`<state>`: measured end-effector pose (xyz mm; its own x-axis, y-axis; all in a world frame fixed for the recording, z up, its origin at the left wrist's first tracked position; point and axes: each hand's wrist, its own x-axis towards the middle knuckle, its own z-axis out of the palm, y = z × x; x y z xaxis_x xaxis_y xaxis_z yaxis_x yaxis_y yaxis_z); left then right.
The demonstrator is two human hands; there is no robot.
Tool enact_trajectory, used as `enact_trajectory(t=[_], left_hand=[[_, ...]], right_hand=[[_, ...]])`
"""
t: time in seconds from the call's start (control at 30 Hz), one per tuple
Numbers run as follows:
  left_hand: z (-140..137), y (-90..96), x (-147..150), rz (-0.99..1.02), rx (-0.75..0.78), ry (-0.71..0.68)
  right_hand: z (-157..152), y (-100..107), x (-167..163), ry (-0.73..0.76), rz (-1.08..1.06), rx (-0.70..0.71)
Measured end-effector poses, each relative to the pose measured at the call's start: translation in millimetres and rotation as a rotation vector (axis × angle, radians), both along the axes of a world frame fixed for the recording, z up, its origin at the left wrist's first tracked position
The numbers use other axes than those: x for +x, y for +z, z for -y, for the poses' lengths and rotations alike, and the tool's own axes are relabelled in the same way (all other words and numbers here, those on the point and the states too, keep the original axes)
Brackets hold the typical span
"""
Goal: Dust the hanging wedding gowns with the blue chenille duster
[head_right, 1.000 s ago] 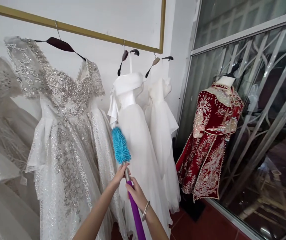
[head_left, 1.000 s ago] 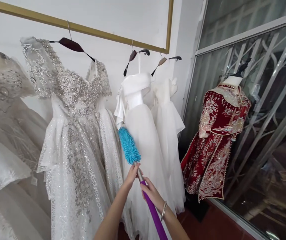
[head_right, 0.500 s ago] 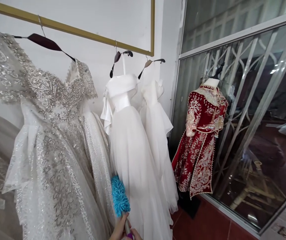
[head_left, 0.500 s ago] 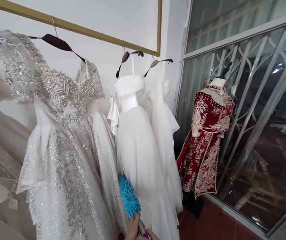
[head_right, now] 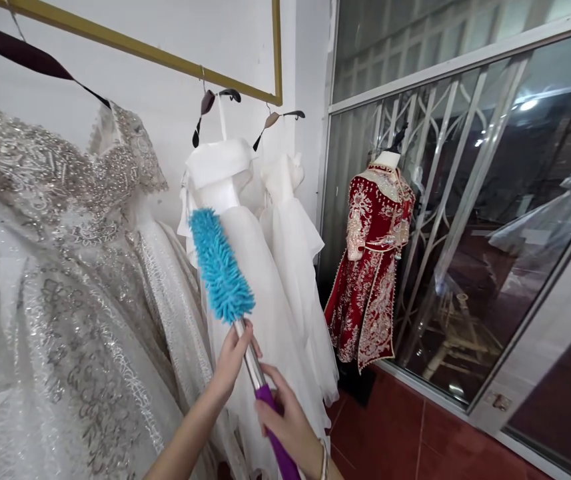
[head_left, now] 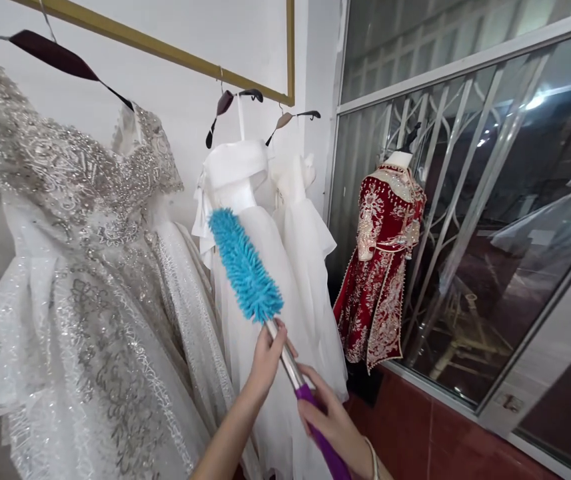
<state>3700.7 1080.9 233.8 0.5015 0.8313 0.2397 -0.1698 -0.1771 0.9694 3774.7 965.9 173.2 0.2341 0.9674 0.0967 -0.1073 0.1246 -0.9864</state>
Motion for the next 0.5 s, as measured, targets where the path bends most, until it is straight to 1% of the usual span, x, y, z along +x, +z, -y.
enact_trajectory(t=[0.07, 0.13, 0.2, 0.23, 0.3, 0.37, 0.43, 0.5], left_hand=[[-7, 22.2, 19, 0.013, 0.06, -0.077], [-14, 34.8, 40, 0.017, 0.094, -0.134], [-20, 36.9, 60, 0.002, 0.109, -0.156], [-23, 33.8, 69, -0.012, 0.108, -0.155], [-28, 19.8, 86, -0.046, 0.082, -0.141], [-31, -3.2, 101, -0.085, 0.015, -0.14], [-31, -32.9, 115, -0.127, -0.058, -0.152], [-30, -67.1, 130, -0.171, -0.123, -0.157]], right_hand=[[-7, 15, 9, -0.054, -0.034, 0.064], [-14, 24, 19, -0.087, -0.077, 0.117], [-20, 26, 31, -0.101, -0.105, 0.13], [-22, 25, 38, -0.107, -0.115, 0.123], [-25, 16, 50, -0.129, -0.127, 0.092], [-24, 2, 61, -0.155, -0.125, 0.041], [-20, -18, 74, -0.171, -0.12, -0.025], [-16, -45, 88, -0.185, -0.126, -0.107]])
